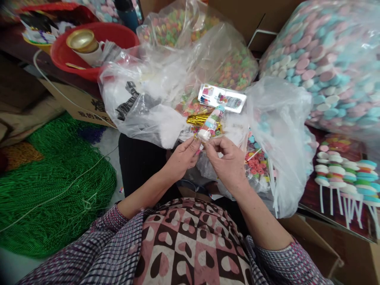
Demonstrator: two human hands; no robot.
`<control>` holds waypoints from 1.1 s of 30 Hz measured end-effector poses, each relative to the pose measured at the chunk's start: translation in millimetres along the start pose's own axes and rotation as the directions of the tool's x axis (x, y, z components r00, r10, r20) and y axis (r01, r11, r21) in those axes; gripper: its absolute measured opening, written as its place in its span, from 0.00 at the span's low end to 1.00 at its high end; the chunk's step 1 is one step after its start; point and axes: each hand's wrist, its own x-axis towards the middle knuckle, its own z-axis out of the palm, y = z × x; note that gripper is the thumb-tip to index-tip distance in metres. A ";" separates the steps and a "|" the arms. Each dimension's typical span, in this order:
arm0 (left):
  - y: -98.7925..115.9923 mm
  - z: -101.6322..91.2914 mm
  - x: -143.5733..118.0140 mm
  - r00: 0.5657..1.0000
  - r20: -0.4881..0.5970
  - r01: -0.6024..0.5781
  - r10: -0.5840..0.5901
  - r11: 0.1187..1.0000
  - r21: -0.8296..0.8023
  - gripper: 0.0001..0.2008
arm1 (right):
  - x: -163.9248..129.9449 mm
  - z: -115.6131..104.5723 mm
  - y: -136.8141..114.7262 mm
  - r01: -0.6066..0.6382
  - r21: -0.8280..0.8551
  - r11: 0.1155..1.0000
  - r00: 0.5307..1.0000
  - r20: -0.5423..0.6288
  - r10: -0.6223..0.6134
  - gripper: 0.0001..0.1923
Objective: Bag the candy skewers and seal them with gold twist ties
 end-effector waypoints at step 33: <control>1.6 2.5 -4.1 0.954 0.295 0.099 -0.059 0.987 -0.123 0.23 | 3.2 -1.8 14.5 0.078 0.127 0.989 0.997 -0.029 -0.075 0.11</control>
